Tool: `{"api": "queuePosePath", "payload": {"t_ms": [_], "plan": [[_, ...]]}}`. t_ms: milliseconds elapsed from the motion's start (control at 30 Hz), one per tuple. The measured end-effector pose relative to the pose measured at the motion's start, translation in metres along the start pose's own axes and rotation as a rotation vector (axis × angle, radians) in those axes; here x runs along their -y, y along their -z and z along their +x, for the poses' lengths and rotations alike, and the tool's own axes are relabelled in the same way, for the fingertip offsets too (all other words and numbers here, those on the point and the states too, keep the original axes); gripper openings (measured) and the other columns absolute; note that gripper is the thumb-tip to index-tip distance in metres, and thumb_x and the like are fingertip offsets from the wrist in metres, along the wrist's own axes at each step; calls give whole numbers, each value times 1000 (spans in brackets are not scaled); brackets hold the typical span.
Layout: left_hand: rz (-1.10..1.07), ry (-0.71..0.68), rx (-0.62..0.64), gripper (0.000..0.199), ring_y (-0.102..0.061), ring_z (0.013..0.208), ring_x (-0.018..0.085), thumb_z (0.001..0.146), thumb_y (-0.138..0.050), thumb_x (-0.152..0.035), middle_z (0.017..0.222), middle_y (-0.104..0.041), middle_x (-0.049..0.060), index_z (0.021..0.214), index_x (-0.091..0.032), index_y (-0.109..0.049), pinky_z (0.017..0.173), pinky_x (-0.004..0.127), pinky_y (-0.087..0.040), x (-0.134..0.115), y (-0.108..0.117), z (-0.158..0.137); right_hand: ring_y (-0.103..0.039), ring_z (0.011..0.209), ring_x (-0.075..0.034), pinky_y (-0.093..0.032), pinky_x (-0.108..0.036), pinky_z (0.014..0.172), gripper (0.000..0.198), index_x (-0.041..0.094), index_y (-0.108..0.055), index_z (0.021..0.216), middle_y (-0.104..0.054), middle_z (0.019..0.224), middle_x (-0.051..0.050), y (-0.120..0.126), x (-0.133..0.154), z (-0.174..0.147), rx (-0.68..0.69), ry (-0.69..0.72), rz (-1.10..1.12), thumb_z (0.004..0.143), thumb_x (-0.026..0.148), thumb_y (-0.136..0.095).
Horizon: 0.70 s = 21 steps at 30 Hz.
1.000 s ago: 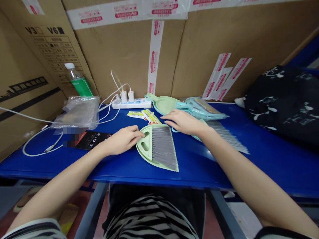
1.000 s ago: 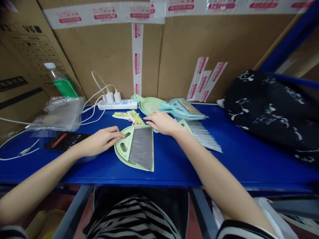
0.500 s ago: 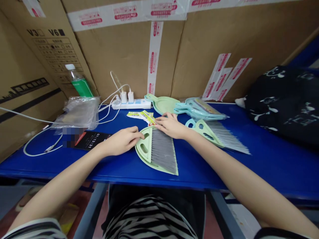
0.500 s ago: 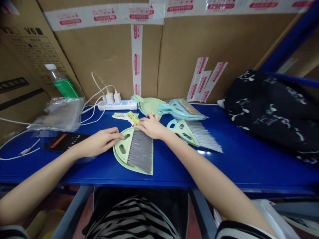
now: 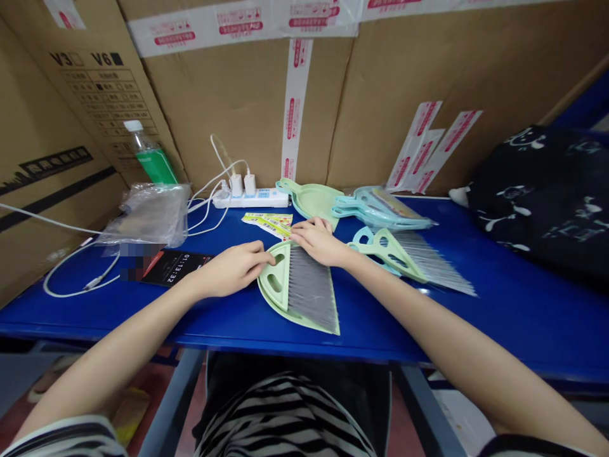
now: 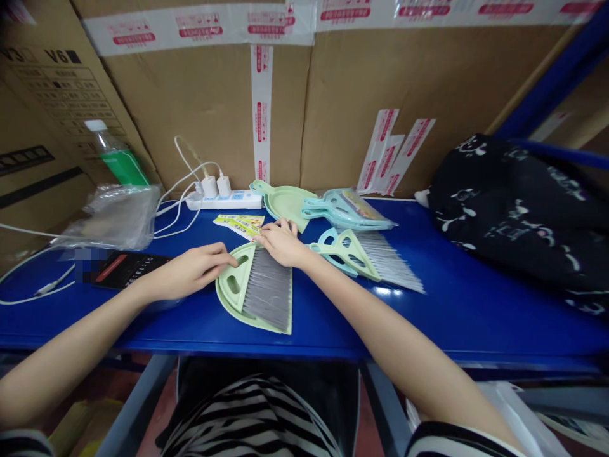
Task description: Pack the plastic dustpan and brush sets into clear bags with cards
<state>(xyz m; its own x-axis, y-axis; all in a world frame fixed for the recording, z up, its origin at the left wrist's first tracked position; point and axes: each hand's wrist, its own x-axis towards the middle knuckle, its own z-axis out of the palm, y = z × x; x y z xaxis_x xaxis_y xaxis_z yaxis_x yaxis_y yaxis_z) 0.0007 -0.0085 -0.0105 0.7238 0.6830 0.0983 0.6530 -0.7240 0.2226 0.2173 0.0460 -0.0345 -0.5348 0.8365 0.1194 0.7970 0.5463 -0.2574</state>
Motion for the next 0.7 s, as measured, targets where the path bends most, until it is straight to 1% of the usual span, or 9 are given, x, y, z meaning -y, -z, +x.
{"api": "queuePosePath", "payload": {"t_ms": [133, 233, 333, 400, 533, 600, 700], "plan": [[20, -4, -1, 29, -55, 73, 13, 93, -35, -17, 85, -52, 1, 104, -19, -62, 70, 24, -44, 0, -1, 0, -44, 120, -33, -25, -54, 101, 46, 17, -65, 119, -60, 130, -13, -1, 2, 1, -37, -30, 40, 98, 32, -27], [48, -6, -4, 29, -55, 72, 13, 93, -36, -16, 85, -52, 1, 105, -19, -62, 70, 24, -44, 1, -1, 0, -44, 120, -33, -26, -54, 100, 46, 21, -65, 121, -60, 130, -12, -1, 2, 0, -57, -25, 67, 98, 35, -27], [62, -4, -2, 29, -55, 72, 13, 92, -36, -15, 86, -52, 1, 106, -19, -62, 70, 25, -45, 0, -2, -1, -41, 123, -35, -23, -58, 100, 45, 28, -65, 122, -58, 133, -10, 0, 1, -1, -1, 1, 51, 97, 42, -30], [65, -2, 0, 29, -55, 72, 13, 92, -37, -15, 86, -52, 1, 106, -19, -62, 70, 25, -45, 0, -2, -1, -40, 125, -36, -21, -60, 100, 45, 29, -66, 121, -57, 135, -10, 0, 1, -1, 31, 6, 39, 97, 43, -31], [65, 0, 0, 29, -56, 73, 13, 92, -38, -14, 87, -52, 2, 106, -18, -62, 69, 24, -44, 1, -3, -1, -40, 125, -35, -22, -60, 103, 45, 25, -68, 117, -58, 133, -10, -2, 3, 0, 13, -15, 27, 98, 39, -30], [64, -2, 1, 29, -56, 73, 13, 92, -38, -14, 87, -53, 2, 106, -18, -62, 69, 24, -44, 1, -3, -1, -41, 125, -34, -22, -60, 105, 43, 21, -67, 118, -56, 135, -12, -4, 4, 0, -14, -34, 33, 97, 36, -32], [59, -3, 3, 28, -56, 73, 13, 92, -37, -15, 87, -53, 1, 106, -18, -62, 69, 24, -44, 1, -3, 0, -45, 125, -31, -29, -55, 106, 42, 18, -62, 126, -52, 139, -12, -2, 3, 1, -117, -7, 125, 96, 30, -34]]}}
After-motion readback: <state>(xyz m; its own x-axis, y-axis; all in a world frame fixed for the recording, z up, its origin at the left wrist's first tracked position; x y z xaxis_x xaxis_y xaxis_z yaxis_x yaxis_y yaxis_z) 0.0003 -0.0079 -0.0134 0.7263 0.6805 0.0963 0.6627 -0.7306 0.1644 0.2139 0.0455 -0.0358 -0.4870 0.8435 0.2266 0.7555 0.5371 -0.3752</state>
